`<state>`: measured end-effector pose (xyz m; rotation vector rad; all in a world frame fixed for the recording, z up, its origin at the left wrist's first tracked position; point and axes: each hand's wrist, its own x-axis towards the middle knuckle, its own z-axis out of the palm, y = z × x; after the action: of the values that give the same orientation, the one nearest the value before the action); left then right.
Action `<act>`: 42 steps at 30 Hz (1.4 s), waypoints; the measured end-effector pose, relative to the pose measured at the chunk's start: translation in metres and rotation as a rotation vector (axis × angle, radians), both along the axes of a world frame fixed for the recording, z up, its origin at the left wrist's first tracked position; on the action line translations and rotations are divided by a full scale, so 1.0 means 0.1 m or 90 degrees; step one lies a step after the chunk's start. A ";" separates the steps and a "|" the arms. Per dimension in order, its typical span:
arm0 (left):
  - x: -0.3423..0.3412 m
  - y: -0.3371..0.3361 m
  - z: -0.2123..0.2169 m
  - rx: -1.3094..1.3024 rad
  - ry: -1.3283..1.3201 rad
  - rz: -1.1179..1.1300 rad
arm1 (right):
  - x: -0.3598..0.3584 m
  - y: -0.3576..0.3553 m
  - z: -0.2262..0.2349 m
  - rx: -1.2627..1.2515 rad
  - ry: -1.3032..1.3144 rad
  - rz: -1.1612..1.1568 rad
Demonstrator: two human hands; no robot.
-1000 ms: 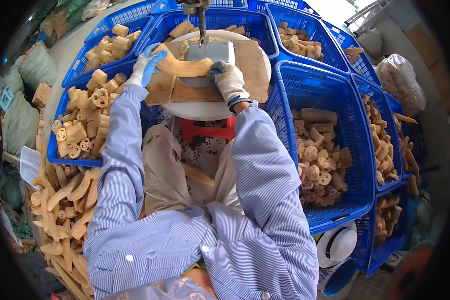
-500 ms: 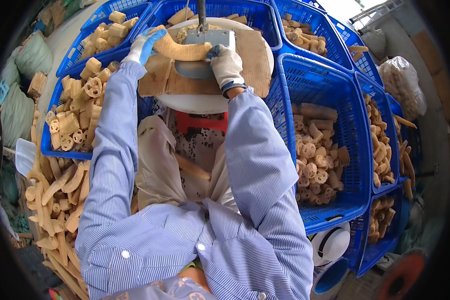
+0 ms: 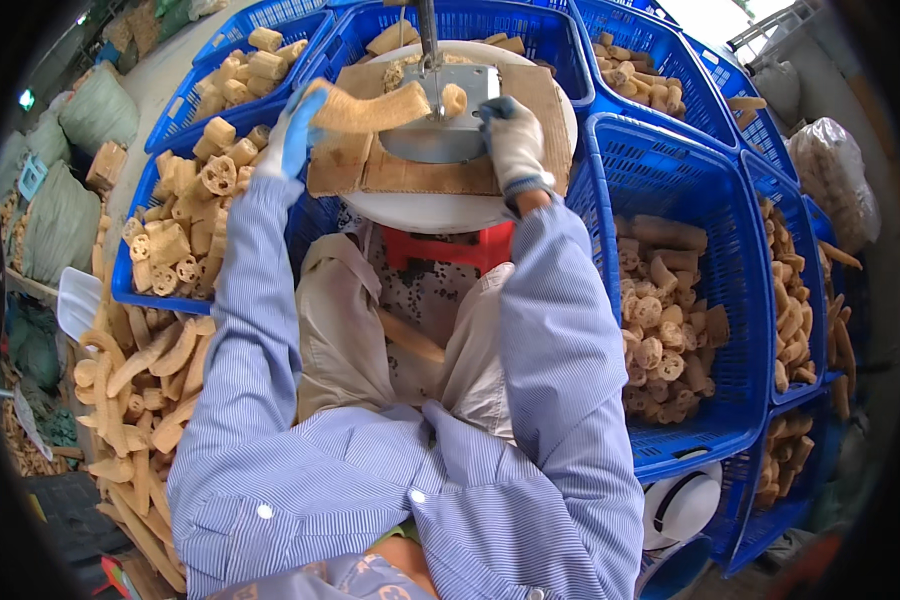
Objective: The person cuts long dried loofahs into shorter segments using a vertical saw machine and places the finished pieces into blue plastic crates.
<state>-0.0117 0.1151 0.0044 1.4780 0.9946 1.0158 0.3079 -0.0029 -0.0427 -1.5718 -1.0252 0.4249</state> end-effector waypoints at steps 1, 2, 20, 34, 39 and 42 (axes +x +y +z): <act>-0.10 -0.17 -0.03 -0.007 -0.043 -0.013 | 0.04 -0.18 -0.07 0.059 0.084 0.025; -0.18 -0.37 -0.07 0.013 -0.044 -0.014 | 0.02 -0.41 -0.02 0.077 0.152 0.023; 0.59 -2.66 -0.45 -0.031 -0.288 -0.263 | -0.34 -2.54 0.60 0.289 0.093 0.065; 0.45 -2.77 -1.61 -0.281 -0.169 -0.366 | 1.05 0.45 0.89 -0.092 -0.398 0.039; 0.47 -2.71 -2.14 -0.060 0.096 -0.393 | 0.52 1.34 0.64 -0.295 -0.618 0.128; 0.39 -2.58 -2.07 0.013 0.275 -0.396 | 0.09 1.23 0.82 -0.295 -0.388 0.185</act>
<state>0.0273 -0.1425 -0.2021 1.9028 0.7285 0.2637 0.3164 0.1204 0.0392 -2.0362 -1.7270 0.4072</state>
